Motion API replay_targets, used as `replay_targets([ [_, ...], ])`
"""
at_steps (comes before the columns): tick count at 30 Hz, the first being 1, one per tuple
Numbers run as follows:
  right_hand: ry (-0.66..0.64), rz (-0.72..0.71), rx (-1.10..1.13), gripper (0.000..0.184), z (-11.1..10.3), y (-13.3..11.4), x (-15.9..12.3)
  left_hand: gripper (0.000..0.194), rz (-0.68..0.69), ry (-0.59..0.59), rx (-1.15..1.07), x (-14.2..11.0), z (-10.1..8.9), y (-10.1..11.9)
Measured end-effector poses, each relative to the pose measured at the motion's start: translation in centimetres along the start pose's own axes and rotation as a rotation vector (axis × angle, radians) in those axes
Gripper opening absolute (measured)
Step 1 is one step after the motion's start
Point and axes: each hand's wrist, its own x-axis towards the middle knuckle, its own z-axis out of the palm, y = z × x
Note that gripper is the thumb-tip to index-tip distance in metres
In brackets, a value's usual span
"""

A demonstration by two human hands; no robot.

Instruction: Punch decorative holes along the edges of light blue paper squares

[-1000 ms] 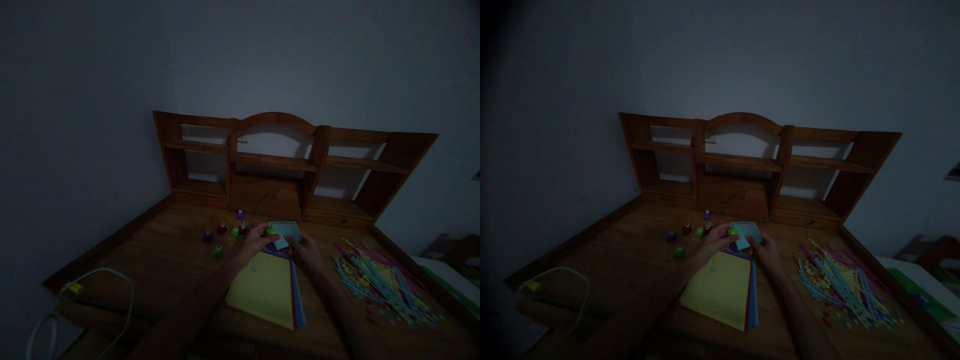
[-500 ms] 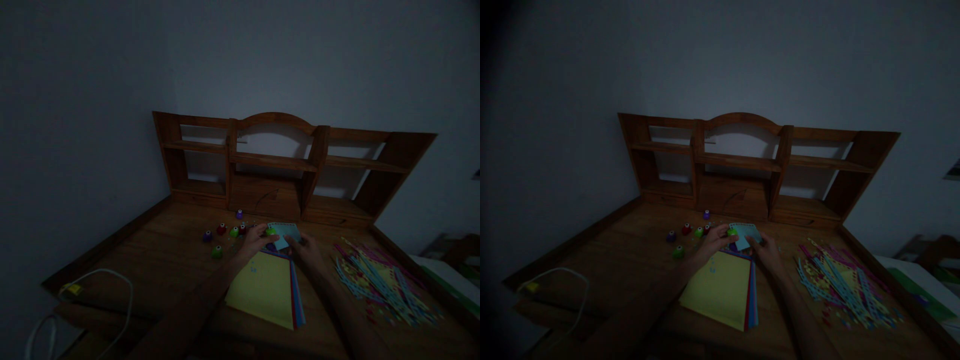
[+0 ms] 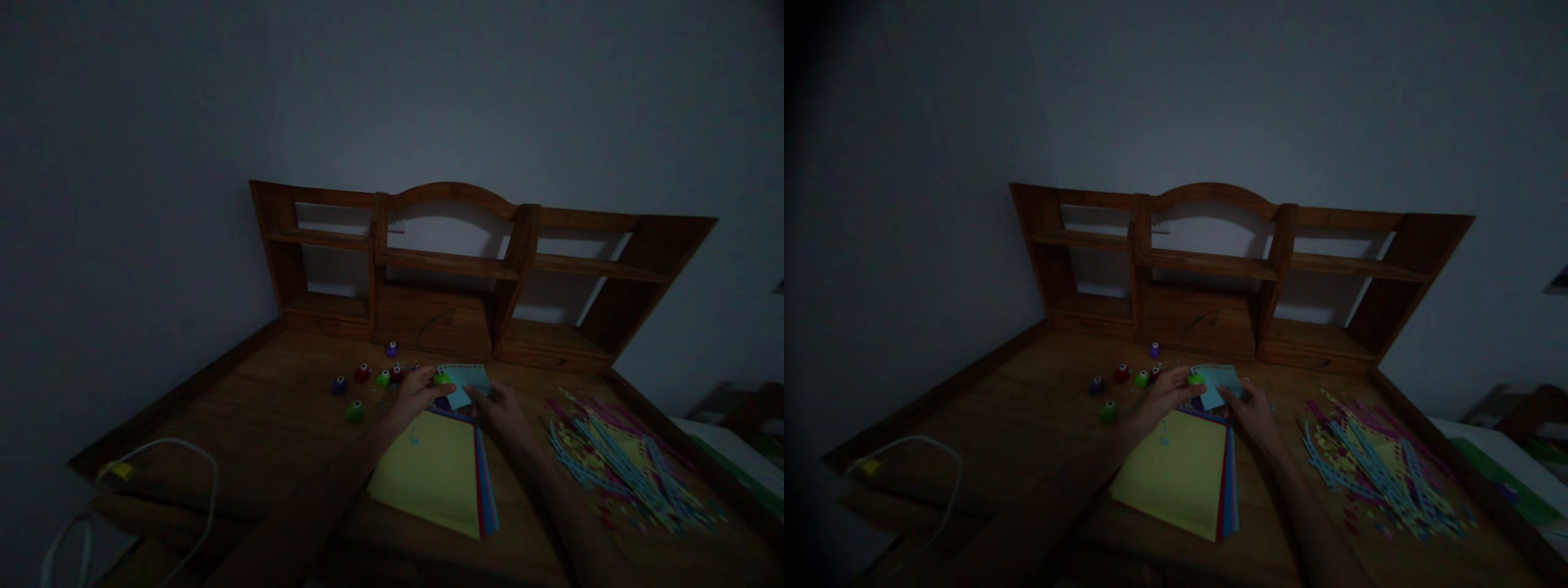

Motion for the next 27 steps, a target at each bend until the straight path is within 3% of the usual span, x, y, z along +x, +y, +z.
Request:
replay_targets([
  [10,0.005,0.053,-0.042,0.041,0.2,-0.4,-0.3,0.042,-0.009,0.046,-0.021,-0.1,0.1,-0.1],
  [19,0.02,0.104,-0.021,0.042,0.1,-1.2,-0.4,0.039,0.002,0.021,-0.003,0.0,0.1,-0.2],
  [27,0.048,0.154,0.101,0.041,-0.1,-0.3,-0.3,0.035,0.041,-0.064,0.066,-0.5,0.6,0.6],
])
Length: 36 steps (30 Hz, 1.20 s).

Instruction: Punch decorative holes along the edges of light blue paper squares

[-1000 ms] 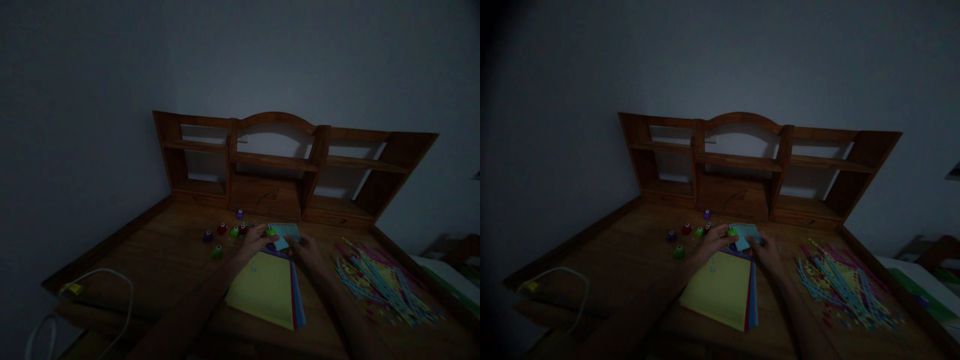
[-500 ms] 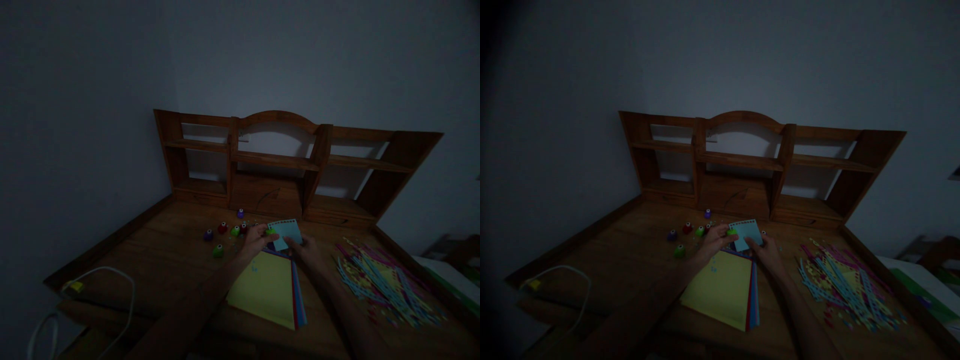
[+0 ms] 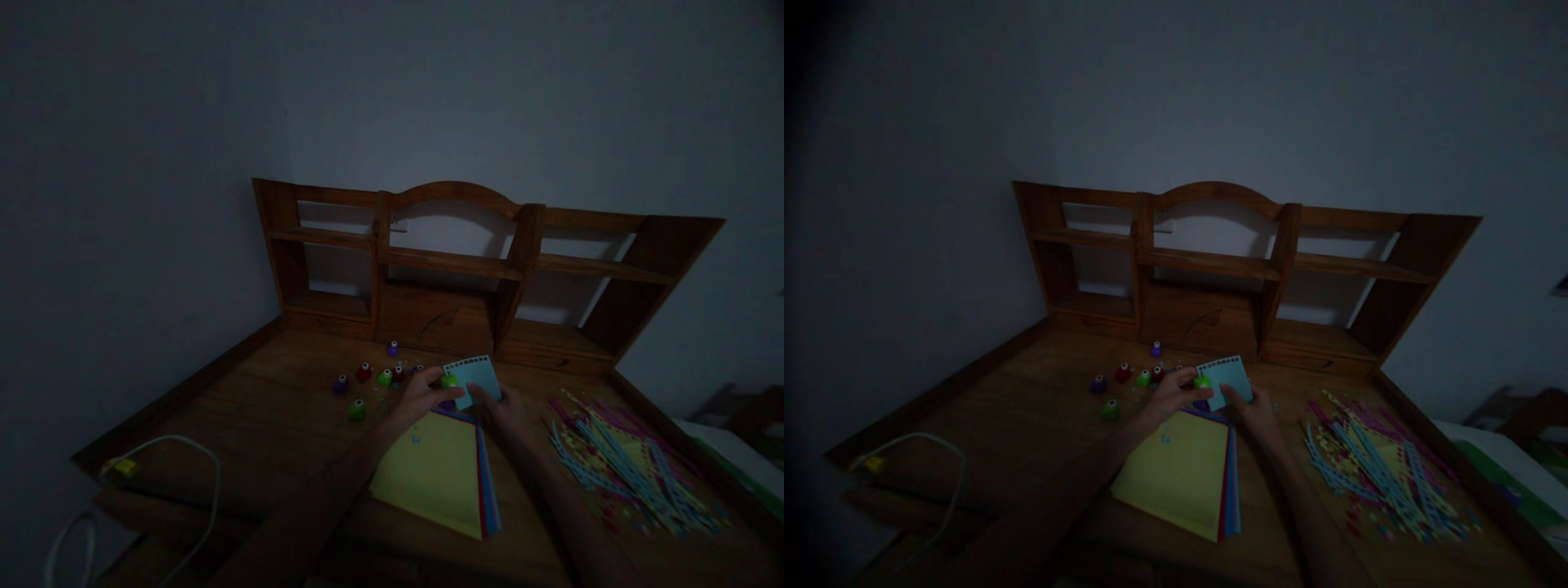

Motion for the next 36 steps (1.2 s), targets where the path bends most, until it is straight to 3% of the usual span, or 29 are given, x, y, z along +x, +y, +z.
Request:
replay_targets([
  [10,0.095,-0.009,-0.05,0.043,0.0,-0.8,-0.1,0.037,0.034,-0.015,0.074,-0.1,-0.1,-0.7],
  [23,0.07,-0.01,-0.01,0.042,-0.1,0.1,0.2,0.037,0.01,-0.028,0.065,-0.2,0.1,-0.1],
  [30,0.091,-0.051,-0.019,0.042,-0.3,0.7,0.5,0.038,0.01,0.068,0.059,-0.1,0.3,0.0],
  [36,0.225,-0.019,0.029,0.05,-0.6,1.1,1.0,0.04,-0.009,0.198,-0.052,0.2,-0.2,0.2],
])
